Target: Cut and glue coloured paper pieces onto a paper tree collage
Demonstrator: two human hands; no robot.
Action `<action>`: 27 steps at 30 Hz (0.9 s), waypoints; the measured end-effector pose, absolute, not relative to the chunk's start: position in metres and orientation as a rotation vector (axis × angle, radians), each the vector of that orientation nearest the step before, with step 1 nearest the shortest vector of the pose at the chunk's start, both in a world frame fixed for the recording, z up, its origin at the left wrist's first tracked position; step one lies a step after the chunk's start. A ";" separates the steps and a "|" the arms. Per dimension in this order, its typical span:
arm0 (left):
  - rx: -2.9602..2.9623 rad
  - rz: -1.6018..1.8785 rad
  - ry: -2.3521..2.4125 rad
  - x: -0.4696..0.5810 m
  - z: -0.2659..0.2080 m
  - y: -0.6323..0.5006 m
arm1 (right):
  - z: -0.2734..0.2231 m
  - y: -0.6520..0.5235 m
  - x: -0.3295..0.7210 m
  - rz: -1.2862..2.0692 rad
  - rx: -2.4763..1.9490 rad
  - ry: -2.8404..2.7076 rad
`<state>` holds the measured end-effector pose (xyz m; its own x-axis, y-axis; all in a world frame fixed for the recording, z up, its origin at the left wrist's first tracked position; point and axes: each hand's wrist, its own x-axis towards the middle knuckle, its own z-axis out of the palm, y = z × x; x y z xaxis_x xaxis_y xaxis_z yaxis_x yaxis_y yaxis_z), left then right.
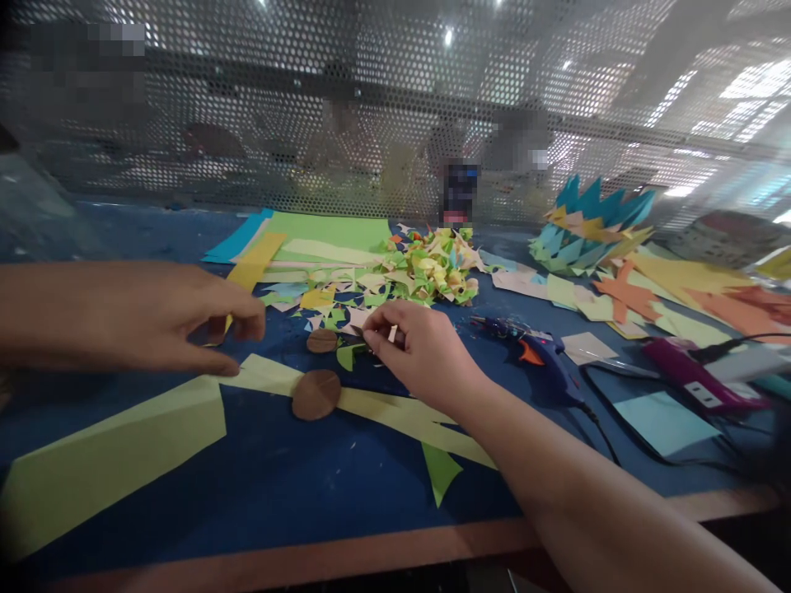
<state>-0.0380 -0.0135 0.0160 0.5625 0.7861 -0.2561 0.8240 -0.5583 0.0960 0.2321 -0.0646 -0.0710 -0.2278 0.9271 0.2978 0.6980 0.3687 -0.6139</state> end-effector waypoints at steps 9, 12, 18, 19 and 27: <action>2.500 -0.477 1.460 -0.057 0.001 -0.023 | -0.070 -0.061 0.241 0.298 -1.656 -2.170; 2.444 -0.484 1.391 -0.061 0.001 -0.018 | -0.072 -0.062 0.243 0.291 -1.652 -2.228; 2.458 -0.541 1.426 -0.063 0.000 -0.018 | -0.073 -0.063 0.246 0.276 -1.615 -2.277; 2.488 -0.541 1.460 -0.062 0.001 -0.021 | -0.073 -0.063 0.246 0.265 -1.618 -2.287; 2.269 -0.443 1.541 -0.068 0.000 -0.035 | -0.069 -0.064 0.242 0.162 -1.532 -2.399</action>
<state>-0.0683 -0.0346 0.0004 0.3554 0.8199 -0.4488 0.9331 -0.3396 0.1186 0.2422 -0.0643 -0.0690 -0.3926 0.9017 0.1814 0.8691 0.4282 -0.2477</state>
